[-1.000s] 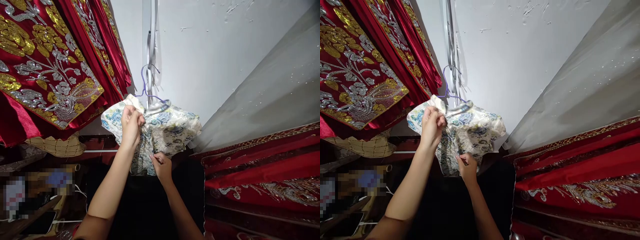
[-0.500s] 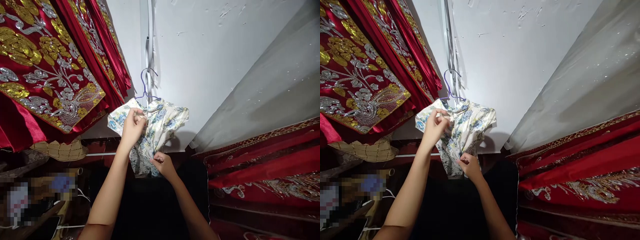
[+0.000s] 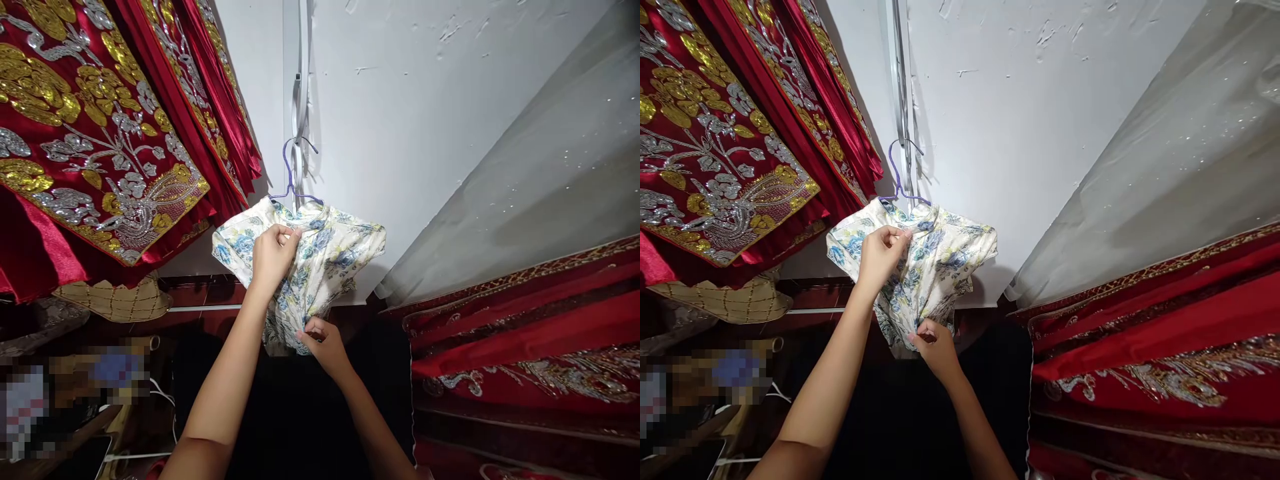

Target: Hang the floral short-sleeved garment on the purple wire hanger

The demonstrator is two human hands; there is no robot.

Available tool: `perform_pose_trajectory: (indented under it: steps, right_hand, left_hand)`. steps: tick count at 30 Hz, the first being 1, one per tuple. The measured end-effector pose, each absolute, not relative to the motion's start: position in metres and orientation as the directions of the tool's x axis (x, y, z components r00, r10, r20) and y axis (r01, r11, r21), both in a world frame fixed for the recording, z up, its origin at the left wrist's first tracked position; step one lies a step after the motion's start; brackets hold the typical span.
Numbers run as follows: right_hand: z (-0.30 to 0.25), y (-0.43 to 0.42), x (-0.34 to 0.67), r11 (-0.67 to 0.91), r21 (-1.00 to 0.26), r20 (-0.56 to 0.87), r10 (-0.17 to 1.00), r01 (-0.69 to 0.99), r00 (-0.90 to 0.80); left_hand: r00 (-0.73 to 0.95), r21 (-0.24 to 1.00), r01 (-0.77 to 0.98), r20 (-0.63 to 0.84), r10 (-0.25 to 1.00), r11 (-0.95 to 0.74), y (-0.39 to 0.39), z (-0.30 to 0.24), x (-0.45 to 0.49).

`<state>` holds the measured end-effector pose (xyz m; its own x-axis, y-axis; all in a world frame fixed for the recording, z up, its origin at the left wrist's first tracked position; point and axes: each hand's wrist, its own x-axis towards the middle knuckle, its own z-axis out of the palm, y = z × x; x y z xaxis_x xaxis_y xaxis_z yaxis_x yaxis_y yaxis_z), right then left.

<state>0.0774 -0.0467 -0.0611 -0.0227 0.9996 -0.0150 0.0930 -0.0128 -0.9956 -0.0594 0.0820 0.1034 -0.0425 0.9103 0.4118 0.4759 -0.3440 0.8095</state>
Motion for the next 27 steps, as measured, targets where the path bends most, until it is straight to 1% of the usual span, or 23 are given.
perform_pose_trajectory:
  steps: [3, 7, 11, 14, 16, 17, 19, 22, 24, 27]
  right_hand:
    - [-0.064, -0.048, 0.082, 0.009, -0.995, 0.008, 1.0, 0.097, -0.018]
    - [-0.064, -0.05, 0.084, 0.021, -0.995, 0.018, 0.999, 0.102, -0.032]
    - [-0.062, -0.051, 0.084, 0.004, -0.993, 0.002, 1.0, 0.117, -0.015]
    - [-0.059, -0.051, 0.086, -0.006, -0.987, -0.012, 0.999, 0.158, -0.035]
    - [-0.048, -0.047, 0.089, 0.011, -0.977, -0.003, 0.998, 0.212, -0.065]
    - [-0.038, -0.045, 0.091, 0.037, -0.972, 0.021, 0.997, 0.233, -0.069]
    - [-0.008, -0.036, 0.094, 0.13, -0.964, 0.125, 0.992, 0.234, -0.036]
    - [0.057, -0.018, 0.094, 0.371, -0.913, 0.382, 0.923, 0.168, 0.036]
    - [0.101, -0.005, 0.091, 0.534, -0.823, 0.545, 0.839, 0.195, 0.003]
    - [0.148, 0.011, 0.087, 0.613, -0.74, 0.614, 0.784, 0.277, -0.096]
  left_hand:
    - [-0.032, 0.793, 0.507, 0.411, 0.911, -0.339, 0.083, 0.103, -0.057]
    - [-0.025, 0.789, 0.479, 0.449, 0.893, -0.383, 0.085, 0.102, -0.055]
    - [0.078, 0.77, 0.466, 0.455, 0.887, -0.435, 0.085, 0.103, -0.06]
    - [0.138, 0.791, 0.403, 0.444, 0.885, -0.46, 0.076, 0.11, -0.066]
    - [0.177, 0.796, 0.343, 0.467, 0.866, -0.499, 0.065, 0.118, -0.069]
    - [0.188, 0.792, 0.32, 0.485, 0.854, -0.52, 0.058, 0.122, -0.07]
    - [0.187, 0.779, 0.292, 0.523, 0.832, -0.555, 0.045, 0.131, -0.071]
    - [0.174, 0.762, 0.275, 0.561, 0.81, -0.587, 0.03, 0.142, -0.072]
    - [0.177, 0.757, 0.25, 0.577, 0.797, -0.604, 0.024, 0.147, -0.073]
    - [0.163, 0.748, 0.225, 0.603, 0.781, -0.625, 0.02, 0.152, -0.075]
